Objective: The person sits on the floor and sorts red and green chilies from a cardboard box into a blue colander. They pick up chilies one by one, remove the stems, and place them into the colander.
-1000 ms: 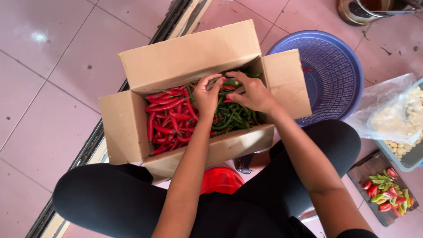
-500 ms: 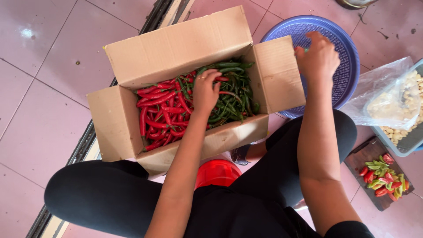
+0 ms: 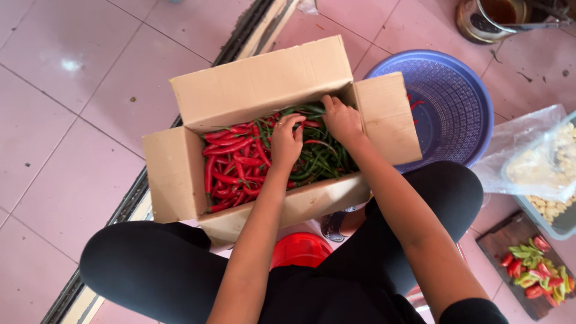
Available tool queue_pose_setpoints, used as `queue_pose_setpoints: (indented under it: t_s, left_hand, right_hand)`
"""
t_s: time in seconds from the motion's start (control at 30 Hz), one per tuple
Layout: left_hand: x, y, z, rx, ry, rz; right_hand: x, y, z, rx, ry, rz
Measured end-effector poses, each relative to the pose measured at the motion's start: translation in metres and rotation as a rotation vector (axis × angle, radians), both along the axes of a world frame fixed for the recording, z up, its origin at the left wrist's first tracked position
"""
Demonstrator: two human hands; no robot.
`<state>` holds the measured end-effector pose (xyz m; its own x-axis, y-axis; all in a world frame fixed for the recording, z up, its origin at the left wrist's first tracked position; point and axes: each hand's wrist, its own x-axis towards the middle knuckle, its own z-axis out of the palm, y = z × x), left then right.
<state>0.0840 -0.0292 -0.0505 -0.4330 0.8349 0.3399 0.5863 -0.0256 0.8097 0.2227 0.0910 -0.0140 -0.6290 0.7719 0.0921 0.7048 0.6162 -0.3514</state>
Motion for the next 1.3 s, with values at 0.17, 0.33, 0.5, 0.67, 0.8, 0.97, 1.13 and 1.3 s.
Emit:
queue_pose_setpoints:
  t_s: [0.17,0.33,0.5,0.67,0.8,0.97,1.13,1.3]
  left_hand:
    - [-0.001,0.019,-0.012,-0.161,-0.564,0.034]
    - [0.0,0.029,-0.006,0.122,-1.098,-0.134]
    - [0.005,0.009,0.026,0.234,-0.379,0.091]
    - [0.01,0.0,0.052,0.124,0.094,0.141]
    - [0.009,0.0,0.055,0.114,0.267,0.18]
    - [0.004,-0.004,0.05,0.127,0.289,0.162]
    - [0.002,-0.001,0.03,0.202,0.106,0.097]
    - [0.003,0.01,0.003,0.241,-0.705,-0.153]
  right_hand:
    - [0.001,-0.017,0.025,0.004,0.23,0.001]
    - [0.005,-0.039,0.044,-0.196,0.374,0.083]
    - [0.013,-0.036,0.078,-0.047,0.404,0.087]
    - [0.012,-0.034,0.094,0.459,0.266,0.26]
    - [0.004,-0.032,0.079,0.544,0.149,0.284]
    - [0.006,-0.029,0.049,0.218,0.058,0.184]
    - [0.02,-0.018,0.028,-0.105,0.37,0.183]
    - [0.018,-0.011,0.018,-1.236,0.934,0.125]
